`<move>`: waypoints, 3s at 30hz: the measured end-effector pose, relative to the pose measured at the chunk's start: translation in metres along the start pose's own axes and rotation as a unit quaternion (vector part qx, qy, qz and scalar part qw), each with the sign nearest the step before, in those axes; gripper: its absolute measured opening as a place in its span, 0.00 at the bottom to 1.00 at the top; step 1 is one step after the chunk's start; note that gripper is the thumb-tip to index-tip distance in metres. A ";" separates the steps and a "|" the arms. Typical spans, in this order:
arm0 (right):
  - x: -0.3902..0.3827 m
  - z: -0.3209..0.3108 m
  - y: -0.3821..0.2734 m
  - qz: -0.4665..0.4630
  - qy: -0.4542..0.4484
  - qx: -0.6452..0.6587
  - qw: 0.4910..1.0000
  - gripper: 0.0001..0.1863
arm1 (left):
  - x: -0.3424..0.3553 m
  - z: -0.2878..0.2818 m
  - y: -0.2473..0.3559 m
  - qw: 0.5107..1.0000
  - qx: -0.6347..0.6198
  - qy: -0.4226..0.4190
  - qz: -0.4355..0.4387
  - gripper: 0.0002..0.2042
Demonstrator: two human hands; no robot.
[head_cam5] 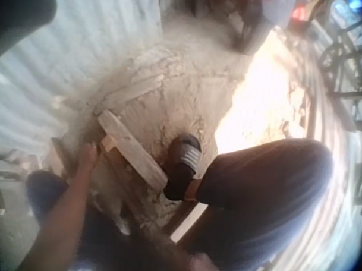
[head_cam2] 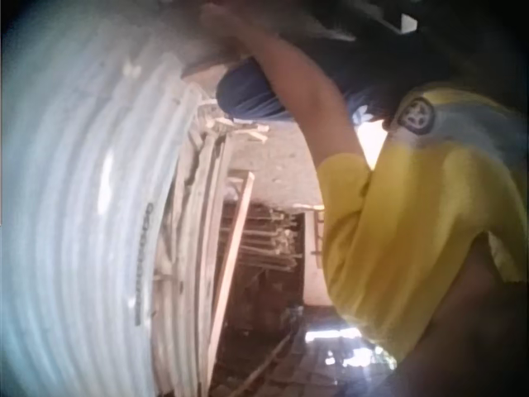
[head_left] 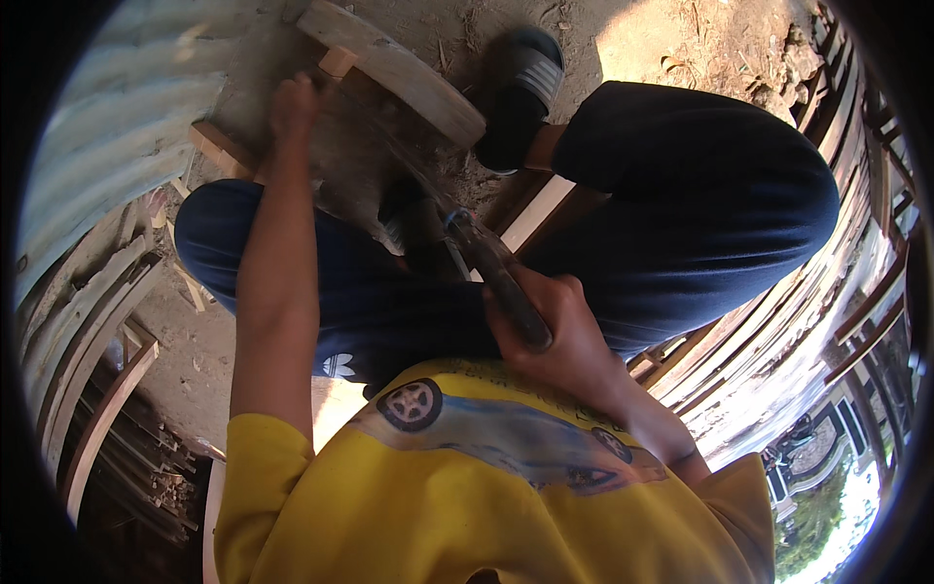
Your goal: The person sits on the ground and uses a hand saw to cut a small wooden block into several smaller pieces. The person holds the block with one hand and saws with the other, periodically inspecting the cut pieces.
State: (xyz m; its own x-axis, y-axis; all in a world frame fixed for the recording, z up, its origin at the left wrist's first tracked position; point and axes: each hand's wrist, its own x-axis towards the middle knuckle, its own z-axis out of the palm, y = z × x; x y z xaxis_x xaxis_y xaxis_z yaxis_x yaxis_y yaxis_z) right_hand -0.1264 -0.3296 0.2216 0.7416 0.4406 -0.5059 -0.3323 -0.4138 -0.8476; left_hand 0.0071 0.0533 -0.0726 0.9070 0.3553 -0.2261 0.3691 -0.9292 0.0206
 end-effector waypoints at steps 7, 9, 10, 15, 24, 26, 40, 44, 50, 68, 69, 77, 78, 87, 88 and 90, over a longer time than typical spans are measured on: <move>-0.024 0.001 -0.003 -0.005 0.036 -0.004 0.999 0.04 | -0.001 -0.012 -0.004 0.999 -0.027 0.011 -0.022 0.16; -0.017 -0.005 -0.008 0.004 0.024 0.003 1.000 0.04 | -0.005 -0.005 -0.004 0.999 -0.036 0.004 -0.011 0.17; -0.008 -0.007 -0.008 0.012 0.021 0.008 1.000 0.03 | -0.009 -0.022 0.013 0.999 -0.007 -0.006 0.046 0.19; -0.004 0.001 -0.008 0.026 0.036 -0.004 0.999 0.04 | -0.007 -0.028 0.005 0.996 -0.065 -0.057 0.028 0.24; -0.018 -0.007 -0.007 0.024 0.044 -0.003 0.999 0.03 | -0.009 -0.015 0.004 0.991 -0.128 -0.032 -0.019 0.26; -0.023 -0.010 -0.008 0.018 0.052 -0.007 0.998 0.04 | -0.002 -0.016 -0.006 0.993 0.040 0.011 0.110 0.25; -0.045 -0.007 0.004 0.026 0.076 0.005 0.997 0.05 | -0.005 -0.025 0.010 0.989 -0.132 -0.050 -0.052 0.21; 0.009 0.004 0.013 -0.005 0.013 0.005 1.000 0.05 | 0.001 -0.020 -0.005 0.997 -0.013 -0.028 0.066 0.22; -0.040 -0.008 0.000 0.034 0.059 -0.021 0.997 0.06 | 0.012 -0.012 -0.004 0.984 -0.133 -0.067 -0.101 0.26; -0.036 -0.024 0.004 -0.001 0.036 -0.097 0.995 0.06 | -0.013 -0.056 0.035 0.946 -0.259 -0.098 -0.169 0.26; -0.036 -0.024 0.004 -0.001 0.035 -0.100 0.994 0.06 | -0.010 -0.052 0.033 0.962 -0.225 -0.078 -0.133 0.26; -0.035 -0.013 -0.001 -0.001 0.052 -0.061 0.997 0.07 | -0.009 -0.022 0.017 0.991 -0.118 0.040 -0.056 0.28; -0.034 -0.012 -0.001 0.003 0.053 -0.061 0.997 0.07 | -0.010 -0.025 0.019 0.988 -0.129 0.033 -0.077 0.27; -0.029 -0.017 -0.003 0.029 0.021 -0.073 0.997 0.05 | -0.089 -0.126 0.047 0.945 -0.322 0.022 -0.052 0.18; -0.030 -0.018 -0.003 0.029 0.018 -0.077 0.996 0.05 | -0.117 -0.167 0.061 0.907 -0.414 -0.069 -0.045 0.18; -0.033 -0.019 0.002 0.026 0.029 -0.064 0.997 0.06 | -0.183 -0.248 0.088 0.795 -0.491 -0.344 0.091 0.13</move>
State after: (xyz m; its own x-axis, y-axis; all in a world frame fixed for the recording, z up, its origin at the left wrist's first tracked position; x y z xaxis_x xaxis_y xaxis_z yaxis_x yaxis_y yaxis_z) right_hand -0.1406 -0.3607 0.2399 0.7592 0.3697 -0.5356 -0.2977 -0.5346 -0.7909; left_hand -0.0763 -0.0681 0.2126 0.7619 -0.2299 -0.6055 0.5319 -0.3113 0.7875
